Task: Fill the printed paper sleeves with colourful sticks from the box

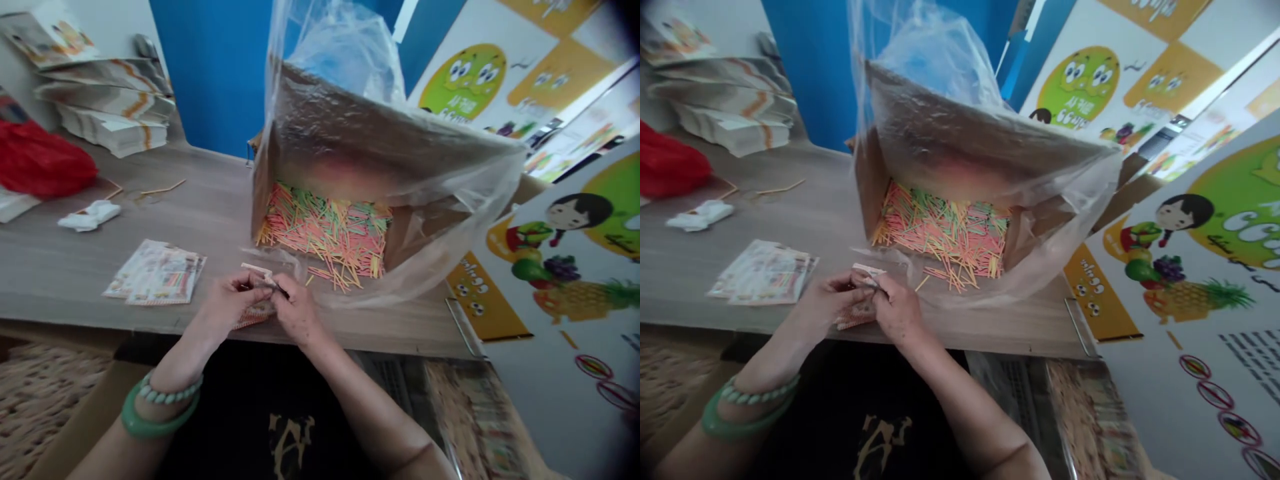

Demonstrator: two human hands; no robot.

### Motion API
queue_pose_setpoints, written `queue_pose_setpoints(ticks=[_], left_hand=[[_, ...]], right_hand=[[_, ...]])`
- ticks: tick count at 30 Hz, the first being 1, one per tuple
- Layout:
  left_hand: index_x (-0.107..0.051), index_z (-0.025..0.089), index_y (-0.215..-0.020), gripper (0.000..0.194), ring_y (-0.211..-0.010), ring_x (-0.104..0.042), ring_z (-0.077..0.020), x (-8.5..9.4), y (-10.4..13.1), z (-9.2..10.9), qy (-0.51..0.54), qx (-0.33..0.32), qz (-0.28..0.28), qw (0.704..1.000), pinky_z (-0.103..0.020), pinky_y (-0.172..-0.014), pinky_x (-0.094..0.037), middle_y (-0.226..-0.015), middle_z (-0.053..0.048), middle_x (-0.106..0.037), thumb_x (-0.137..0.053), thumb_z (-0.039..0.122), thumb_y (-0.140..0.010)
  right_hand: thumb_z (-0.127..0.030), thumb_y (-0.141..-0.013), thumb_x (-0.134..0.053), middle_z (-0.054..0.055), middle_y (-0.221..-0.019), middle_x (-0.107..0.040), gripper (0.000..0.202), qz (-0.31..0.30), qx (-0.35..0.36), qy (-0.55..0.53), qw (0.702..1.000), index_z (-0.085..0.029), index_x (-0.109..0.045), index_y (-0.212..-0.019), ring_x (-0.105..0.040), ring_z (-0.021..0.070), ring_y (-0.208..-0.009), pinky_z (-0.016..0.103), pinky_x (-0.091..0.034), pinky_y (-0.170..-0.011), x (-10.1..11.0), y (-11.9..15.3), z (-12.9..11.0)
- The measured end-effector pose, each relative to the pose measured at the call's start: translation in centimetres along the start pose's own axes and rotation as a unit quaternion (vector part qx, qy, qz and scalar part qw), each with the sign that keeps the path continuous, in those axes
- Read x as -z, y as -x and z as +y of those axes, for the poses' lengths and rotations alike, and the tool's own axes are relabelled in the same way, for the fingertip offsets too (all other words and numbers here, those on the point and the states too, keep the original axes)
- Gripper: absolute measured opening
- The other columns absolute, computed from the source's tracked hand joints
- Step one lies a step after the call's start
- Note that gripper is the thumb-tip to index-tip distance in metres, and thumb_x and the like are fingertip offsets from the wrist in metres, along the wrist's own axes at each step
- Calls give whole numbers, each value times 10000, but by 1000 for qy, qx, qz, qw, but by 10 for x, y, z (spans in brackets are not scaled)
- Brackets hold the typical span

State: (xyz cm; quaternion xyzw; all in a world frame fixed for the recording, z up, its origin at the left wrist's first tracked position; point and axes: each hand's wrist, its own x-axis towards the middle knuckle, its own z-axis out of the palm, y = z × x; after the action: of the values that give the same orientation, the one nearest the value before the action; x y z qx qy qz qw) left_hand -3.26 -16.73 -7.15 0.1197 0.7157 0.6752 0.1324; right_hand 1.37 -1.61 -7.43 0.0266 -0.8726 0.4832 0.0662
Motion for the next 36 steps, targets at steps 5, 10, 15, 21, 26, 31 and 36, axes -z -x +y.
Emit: queue_pose_setpoints(ticks=[5, 10, 15, 21, 26, 31, 36], left_hand=[[-523, 188, -572, 281, -647, -482, -147, -30, 10, 3, -53, -11, -55, 997, -279, -639, -392, -624, 17, -506, -659, 355, -753], [-532, 182, -581, 253, -683, -518, -155, -63, 17, 3, -147, -52, -226, 962, -281, -651, -375, -675, 1, -535, -571, 265, -817], [-481, 184, -571, 269, -641, -483, -139, -88, 7, 9, -217, -95, -263, 935, -268, -616, -336, -659, 13, -501, -571, 219, -821], [-506, 187, -595, 280, -728, -572, -165, -101, -7, 11, -308, -138, -244, 909, -271, -668, -421, -741, -16, -596, -588, 203, -861], [-648, 173, -755, 185, -1149, -606, -284, -108, -18, -6, -406, -250, -184, 859, -459, -994, -485, -1397, -138, -572, -527, 119, -883], [-678, 135, -900, 276, -1190, -600, -293, -117, -29, -8, -510, -291, -195, 786, -450, -985, -523, -1612, -143, -338, -428, 20, -888], [-665, 152, -1124, 403, -1294, -521, -334, -121, -23, 7, -561, -299, -195, 747, -401, -815, -581, -1605, -119, -360, -364, 8, -899]], right_hand=[[-145, -809, -586, 52, -1136, -666, 362, -48, 13, 157, 986, -235, -626, -1157, -582, 221, -1039, 356, -444, -896, 68, 28, 25], [-82, -830, -535, 155, -1157, -649, 291, -65, 12, 467, 882, -173, -686, -1061, -528, 306, -1082, 434, -378, -917, 102, 48, 65], [-128, -908, -431, 138, -1044, -669, 275, 148, -3, 425, 893, -180, -695, -968, -544, 277, -1026, 403, -375, -912, 126, 19, 72], [-150, -890, -419, 94, -933, -667, 260, 190, 10, 324, 927, -212, -668, -847, -569, 253, -961, 389, -405, -896, 147, 12, 65], [-92, -841, -437, 51, -840, -649, 254, 59, 15, 251, 966, -209, -653, -778, -582, 209, -875, 328, -428, -821, 137, 31, 77], [-73, -792, -468, -5, -766, -635, 235, -41, 28, 146, 988, -217, -648, -744, -568, 162, -779, 278, -419, -742, 139, 32, 72], [-125, -745, -558, -28, -722, -633, 140, -214, 6, 117, 970, -213, -650, -686, -557, 144, -705, 254, -391, -659, 157, 17, 71]])
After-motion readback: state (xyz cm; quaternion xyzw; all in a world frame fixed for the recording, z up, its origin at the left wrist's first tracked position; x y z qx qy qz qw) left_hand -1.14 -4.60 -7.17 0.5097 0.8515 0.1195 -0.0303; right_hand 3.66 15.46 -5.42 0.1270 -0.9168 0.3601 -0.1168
